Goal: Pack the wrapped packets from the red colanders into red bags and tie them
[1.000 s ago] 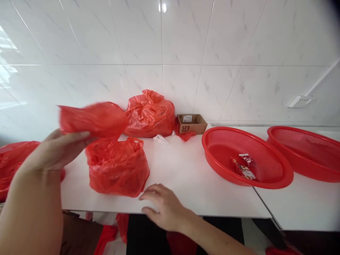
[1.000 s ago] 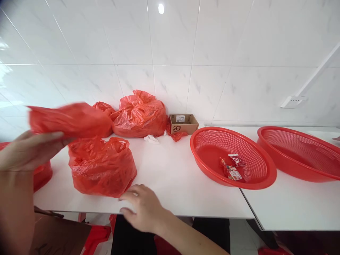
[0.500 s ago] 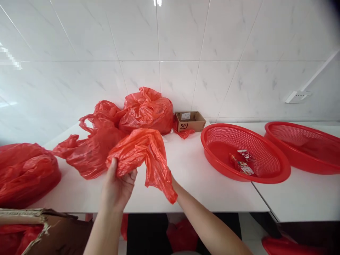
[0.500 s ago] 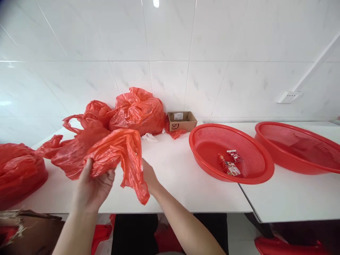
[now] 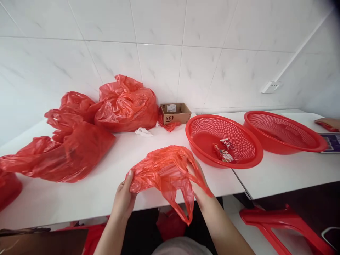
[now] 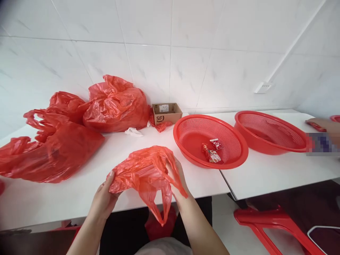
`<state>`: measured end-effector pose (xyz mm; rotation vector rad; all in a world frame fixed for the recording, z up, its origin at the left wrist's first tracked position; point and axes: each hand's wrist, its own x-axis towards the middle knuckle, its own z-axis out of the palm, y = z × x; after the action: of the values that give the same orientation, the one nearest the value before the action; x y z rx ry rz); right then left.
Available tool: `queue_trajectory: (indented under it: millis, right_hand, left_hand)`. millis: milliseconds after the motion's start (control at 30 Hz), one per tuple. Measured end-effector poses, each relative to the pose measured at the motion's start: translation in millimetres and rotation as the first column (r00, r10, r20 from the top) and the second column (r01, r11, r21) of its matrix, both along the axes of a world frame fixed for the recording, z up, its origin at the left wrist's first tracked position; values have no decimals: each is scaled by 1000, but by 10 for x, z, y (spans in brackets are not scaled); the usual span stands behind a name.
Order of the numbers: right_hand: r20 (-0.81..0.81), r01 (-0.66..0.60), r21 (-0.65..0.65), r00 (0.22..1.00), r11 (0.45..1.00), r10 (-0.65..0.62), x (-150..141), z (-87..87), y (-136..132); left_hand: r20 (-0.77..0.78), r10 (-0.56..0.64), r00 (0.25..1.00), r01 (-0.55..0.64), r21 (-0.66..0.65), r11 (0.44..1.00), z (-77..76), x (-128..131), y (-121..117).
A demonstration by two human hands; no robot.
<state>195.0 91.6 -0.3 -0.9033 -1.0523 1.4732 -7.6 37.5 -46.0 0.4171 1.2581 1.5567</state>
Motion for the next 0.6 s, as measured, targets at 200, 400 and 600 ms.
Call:
queue_trajectory:
  millis: [200, 400, 600]
  right_hand:
    - [-149, 165, 32, 976, 986, -159, 149, 74, 90]
    - [85, 4, 152, 996, 988, -17, -93, 168, -80]
    - [443, -256, 185, 884, 949, 152, 71, 59, -66]
  left_hand:
    - [-246, 260, 934, -252, 65, 966, 85, -210, -59]
    - [-856, 397, 332, 243, 484, 841, 349, 418, -243]
    - [-685, 125, 718, 101, 279, 955, 597, 157, -87]
